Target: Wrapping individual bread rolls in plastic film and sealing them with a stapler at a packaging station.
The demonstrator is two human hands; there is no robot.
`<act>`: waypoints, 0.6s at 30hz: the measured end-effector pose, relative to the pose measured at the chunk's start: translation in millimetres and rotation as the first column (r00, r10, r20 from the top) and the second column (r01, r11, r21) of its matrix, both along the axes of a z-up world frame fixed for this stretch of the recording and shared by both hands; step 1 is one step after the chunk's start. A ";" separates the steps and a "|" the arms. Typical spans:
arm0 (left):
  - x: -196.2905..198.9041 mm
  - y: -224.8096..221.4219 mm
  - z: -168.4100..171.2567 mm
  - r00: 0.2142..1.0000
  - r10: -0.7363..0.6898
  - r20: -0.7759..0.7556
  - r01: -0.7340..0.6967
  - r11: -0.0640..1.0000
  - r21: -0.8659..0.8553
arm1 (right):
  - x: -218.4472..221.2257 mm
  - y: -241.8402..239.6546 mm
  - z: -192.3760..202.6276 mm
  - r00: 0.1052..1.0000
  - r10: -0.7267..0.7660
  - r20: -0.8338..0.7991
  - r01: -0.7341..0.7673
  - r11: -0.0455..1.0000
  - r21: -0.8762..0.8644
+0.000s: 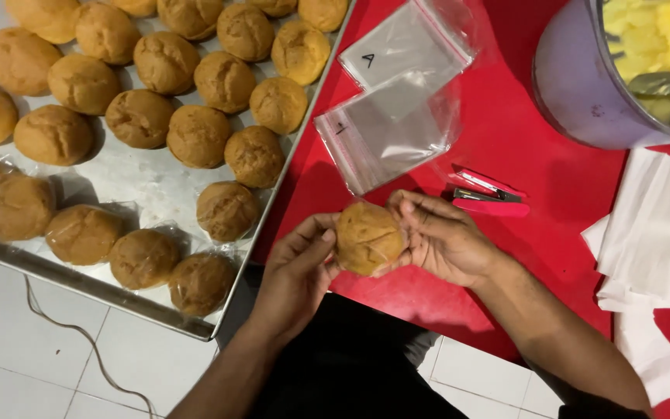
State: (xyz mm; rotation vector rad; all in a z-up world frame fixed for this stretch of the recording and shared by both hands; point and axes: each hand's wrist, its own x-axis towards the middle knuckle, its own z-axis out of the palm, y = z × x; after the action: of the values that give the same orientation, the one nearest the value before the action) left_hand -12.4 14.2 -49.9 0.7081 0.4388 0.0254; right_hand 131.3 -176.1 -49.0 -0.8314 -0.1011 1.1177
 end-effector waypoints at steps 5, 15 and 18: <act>-6.7 3.3 36.7 0.997 0.075 0.014 -0.074 0.996 -0.042 | 0.5 19.8 39.4 0.993 0.103 0.057 -0.104 0.994 0.027; -41.4 23.1 44.4 0.955 0.278 0.108 -0.253 0.947 -0.200 | -3.3 74.9 69.1 0.956 0.277 0.095 -0.286 0.953 0.098; -49.9 38.5 35.4 0.943 0.318 0.103 -0.297 0.938 -0.177 | -5.0 94.3 71.4 0.922 0.351 0.164 -0.357 0.934 0.008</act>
State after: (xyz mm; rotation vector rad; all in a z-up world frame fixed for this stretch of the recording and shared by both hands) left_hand -62.3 52.7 -14.5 0.4711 0.4182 0.3280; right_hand 126.3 -81.7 22.5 -0.8903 -0.4198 1.3821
